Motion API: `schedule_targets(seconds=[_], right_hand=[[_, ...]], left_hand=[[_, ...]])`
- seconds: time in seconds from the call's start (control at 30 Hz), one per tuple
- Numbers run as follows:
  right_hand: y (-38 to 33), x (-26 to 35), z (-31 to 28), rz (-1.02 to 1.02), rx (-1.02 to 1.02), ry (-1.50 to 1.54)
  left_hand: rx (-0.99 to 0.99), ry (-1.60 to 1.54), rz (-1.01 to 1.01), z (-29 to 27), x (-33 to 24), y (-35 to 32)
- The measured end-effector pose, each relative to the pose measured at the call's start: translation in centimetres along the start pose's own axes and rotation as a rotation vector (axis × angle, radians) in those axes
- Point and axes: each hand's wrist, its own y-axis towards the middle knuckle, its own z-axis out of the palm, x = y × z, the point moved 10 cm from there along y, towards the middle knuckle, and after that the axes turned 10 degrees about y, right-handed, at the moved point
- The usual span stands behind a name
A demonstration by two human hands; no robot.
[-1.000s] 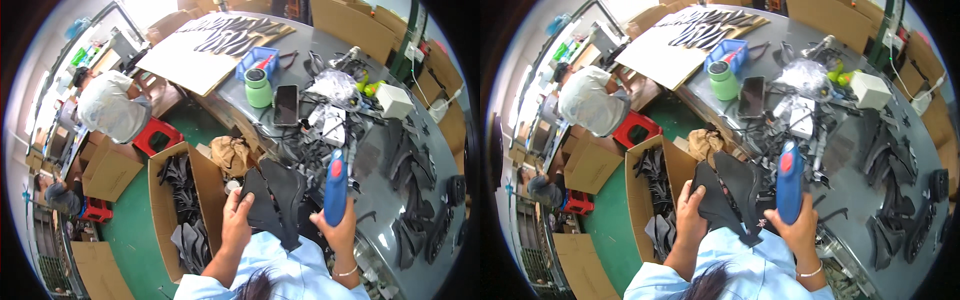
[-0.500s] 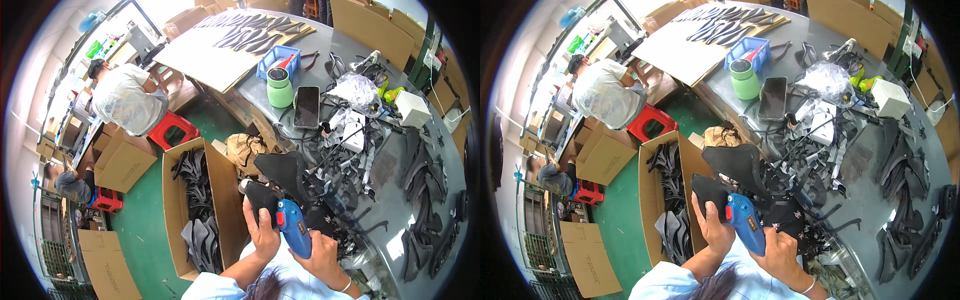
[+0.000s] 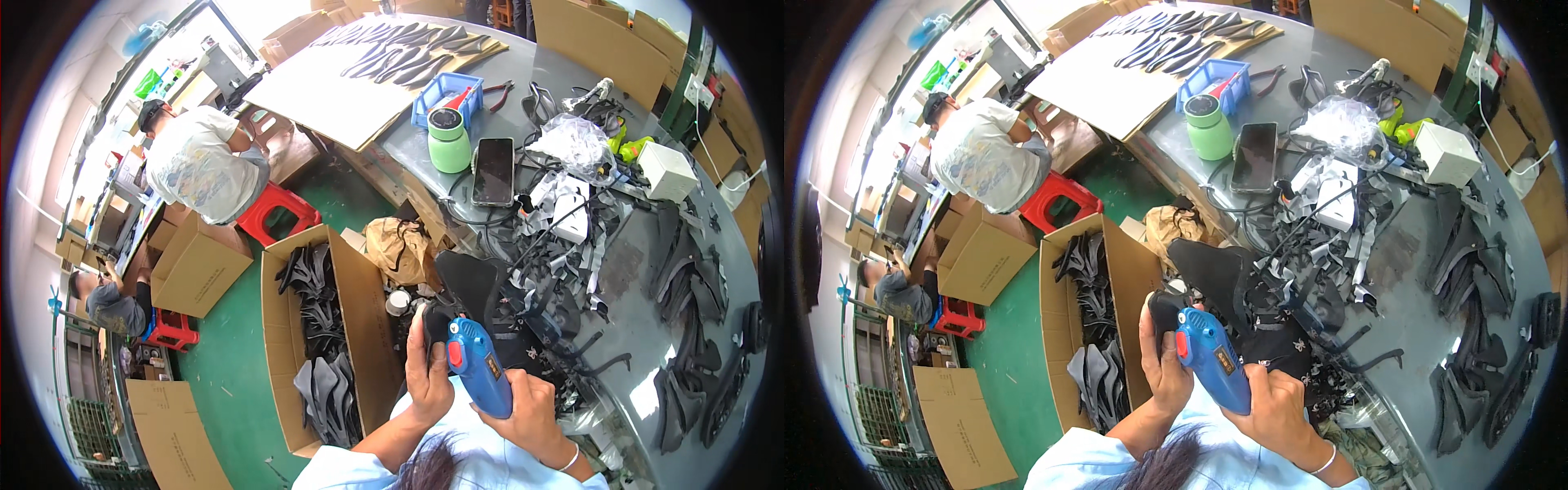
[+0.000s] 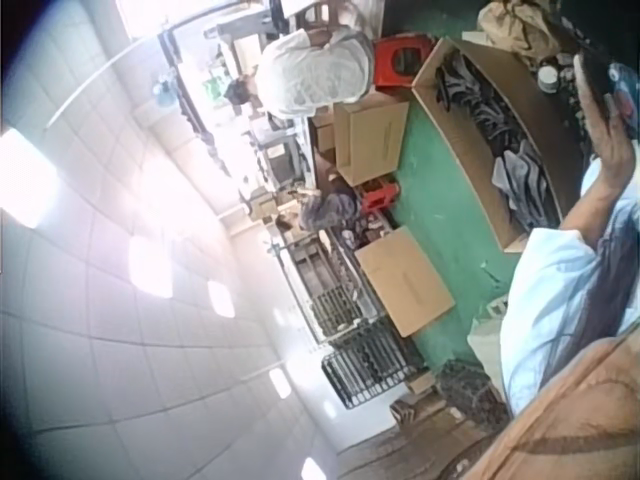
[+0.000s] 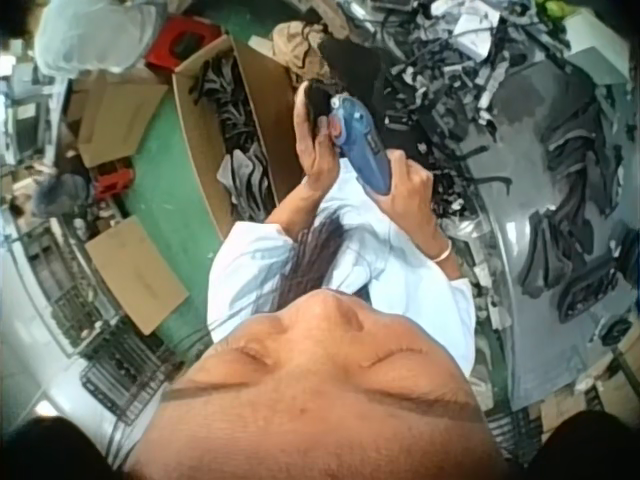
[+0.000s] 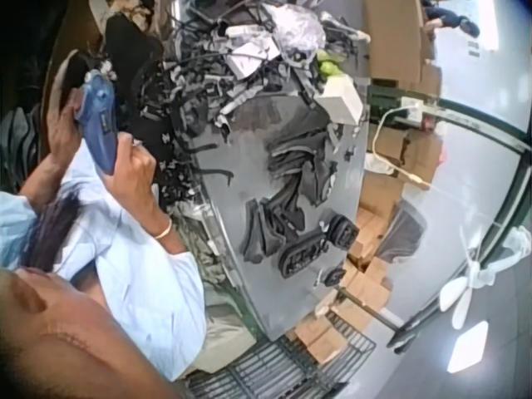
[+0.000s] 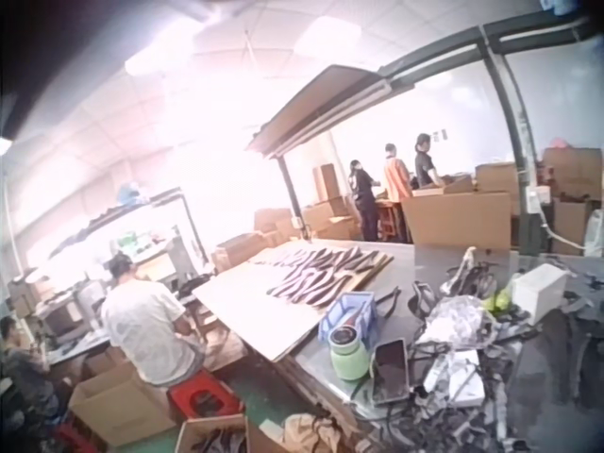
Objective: The person uses a hot glue gun to apply adhesive to the edges of black plastic parts and presses them together. They repeatedly pick parts from a pile on the table, apply glue, join them, and place the finished pieces into a cardboard box.
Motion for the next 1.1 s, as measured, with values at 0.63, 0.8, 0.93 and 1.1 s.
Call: schedule_targets(seconds=[0.63,0.8,0.93,1.1], right_hand=[[2.9,-4.2,-7.5,0.302,-0.34,0.491],[3.2,-4.2,-7.4,0.257,-0.425,0.698],[3.6,-2.9,-6.8,0.227,-0.366,0.683],[4.2,-1.6,-7.0,0.226,-0.315,0.776]], left_hand=[[0.054,0.164,0.181,1.1,-4.2,0.8],[0.595,-0.256,0.065,7.5,-4.6,-3.9],[0.297,-0.551,-0.221,7.9,0.6,-4.8],[0.25,-0.9,-0.369,8.7,-0.3,-0.7]])
